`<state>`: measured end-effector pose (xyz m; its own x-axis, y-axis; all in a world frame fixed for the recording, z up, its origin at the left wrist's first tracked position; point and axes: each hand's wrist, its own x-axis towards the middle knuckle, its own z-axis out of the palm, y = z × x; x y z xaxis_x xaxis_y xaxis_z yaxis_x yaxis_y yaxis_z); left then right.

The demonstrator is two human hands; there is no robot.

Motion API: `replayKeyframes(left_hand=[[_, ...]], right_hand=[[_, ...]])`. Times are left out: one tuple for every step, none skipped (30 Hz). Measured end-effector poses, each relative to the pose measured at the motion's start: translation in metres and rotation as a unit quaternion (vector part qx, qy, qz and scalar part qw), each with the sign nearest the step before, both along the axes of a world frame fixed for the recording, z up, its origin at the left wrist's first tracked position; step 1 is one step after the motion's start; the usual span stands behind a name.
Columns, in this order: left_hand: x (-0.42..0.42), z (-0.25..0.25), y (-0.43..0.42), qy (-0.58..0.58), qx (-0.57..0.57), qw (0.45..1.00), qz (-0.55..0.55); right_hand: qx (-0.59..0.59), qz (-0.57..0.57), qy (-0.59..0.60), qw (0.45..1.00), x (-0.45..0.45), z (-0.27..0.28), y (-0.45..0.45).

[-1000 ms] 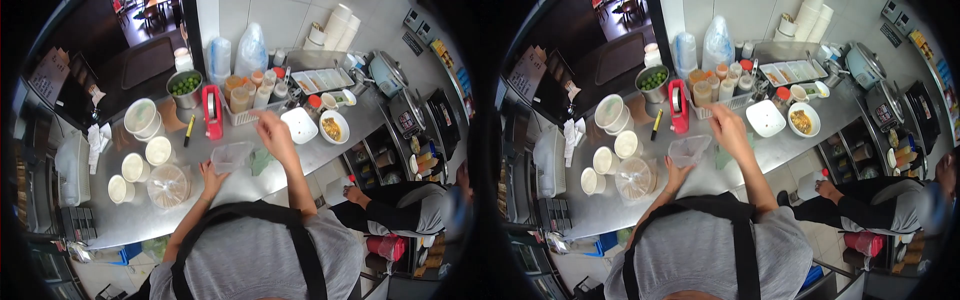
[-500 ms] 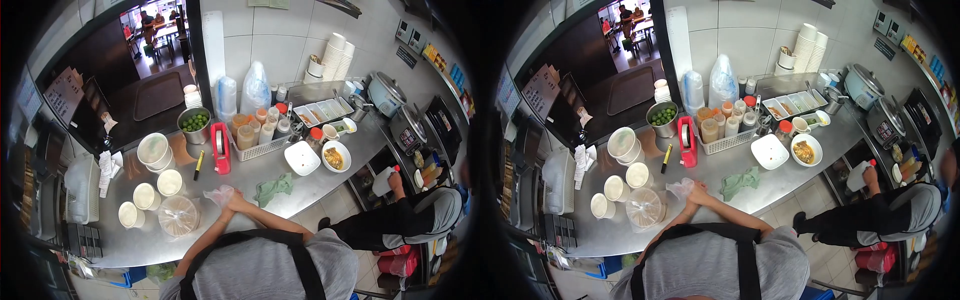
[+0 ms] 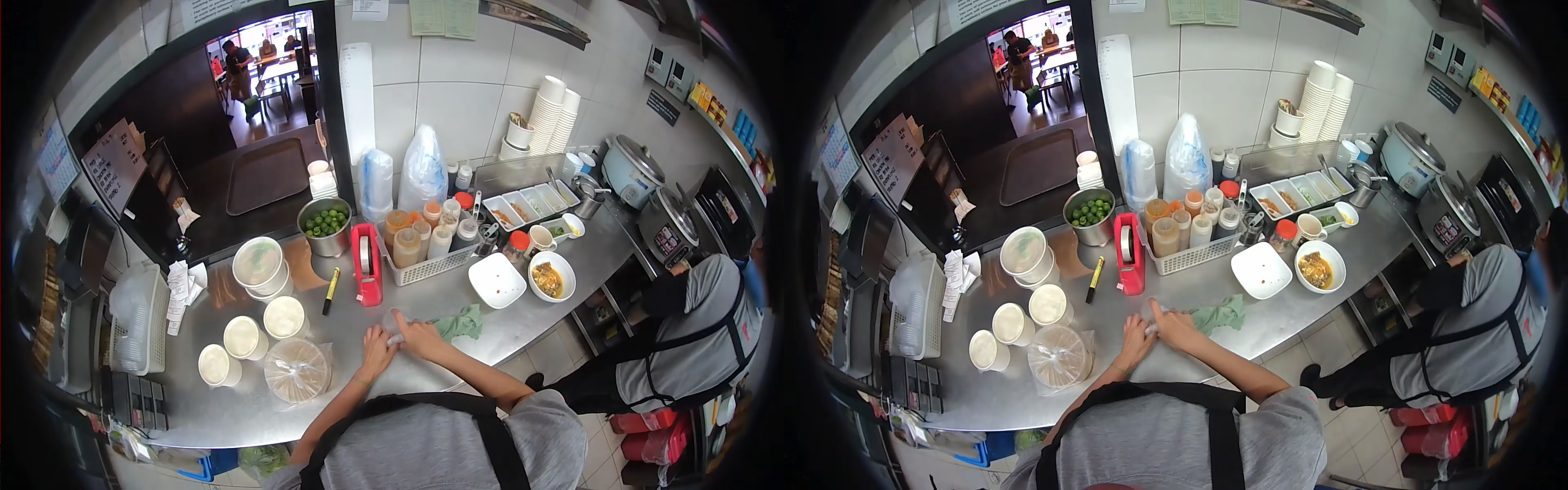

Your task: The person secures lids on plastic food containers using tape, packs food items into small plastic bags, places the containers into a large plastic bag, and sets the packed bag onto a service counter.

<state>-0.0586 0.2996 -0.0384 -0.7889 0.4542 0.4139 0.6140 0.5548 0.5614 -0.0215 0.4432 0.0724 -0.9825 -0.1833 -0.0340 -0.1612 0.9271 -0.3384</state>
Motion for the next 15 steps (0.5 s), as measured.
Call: replayKeyframes(left_hand=[[0.006, 0.015, -0.001, 0.003, 0.002, 1.0, 0.001], [0.015, 0.035, -0.002, 0.051, -0.04, 0.998, 0.016], [0.018, 0.048, -0.003, 0.099, -0.083, 0.991, 0.032], [0.016, 0.051, -0.004, 0.1, -0.082, 0.991, 0.032], [0.016, 0.053, -0.009, 0.099, -0.113, 0.989, 0.015], [0.017, 0.055, -0.015, 0.096, -0.144, 0.985, -0.003], [0.017, 0.058, -0.022, 0.093, -0.146, 0.985, -0.003], [0.016, 0.069, -0.028, 0.044, -0.114, 0.992, -0.013], [0.015, 0.08, -0.035, -0.004, -0.083, 0.996, -0.023], [0.015, 0.091, -0.041, -0.003, -0.084, 0.996, -0.025], [0.015, 0.103, -0.047, -0.005, -0.041, 0.999, -0.008], [0.013, 0.113, -0.048, -0.007, 0.003, 1.0, 0.009], [0.009, 0.119, -0.048, -0.005, -0.001, 1.0, 0.002], [0.005, 0.123, -0.048, 0.008, 0.099, 0.995, 0.031], [0.002, 0.132, -0.044, 0.019, 0.199, 0.978, 0.058]], right_hand=[[0.018, 0.001, 0.026, 0.999, 0.001, -0.008, 0.002], [0.036, 0.002, 0.053, 0.998, 0.001, -0.015, 0.005], [0.038, 0.002, 0.056, 0.998, -0.001, -0.021, 0.008], [0.049, 0.024, 0.072, 0.996, -0.002, -0.027, 0.01], [0.059, 0.047, 0.086, 0.993, 0.0, -0.028, 0.01], [0.057, 0.048, 0.084, 0.994, 0.004, -0.028, 0.015], [0.087, 0.094, 0.073, 0.989, 0.007, -0.027, 0.022], [0.116, 0.139, 0.063, 0.981, 0.009, -0.022, 0.029], [0.114, 0.138, 0.063, 0.982, 0.012, -0.011, 0.036], [0.05, 0.138, 0.073, 0.986, 0.016, 0.003, 0.045], [-0.012, 0.137, 0.083, 0.987, 0.019, 0.015, 0.049], [-0.013, 0.132, 0.085, 0.987, 0.021, 0.019, 0.048], [-0.26, 0.15, -0.05, 0.953, 0.022, 0.022, 0.044], [-0.489, 0.156, -0.177, 0.84, 0.024, 0.026, 0.039], [-0.492, 0.15, -0.172, 0.84, 0.026, 0.029, 0.026]])
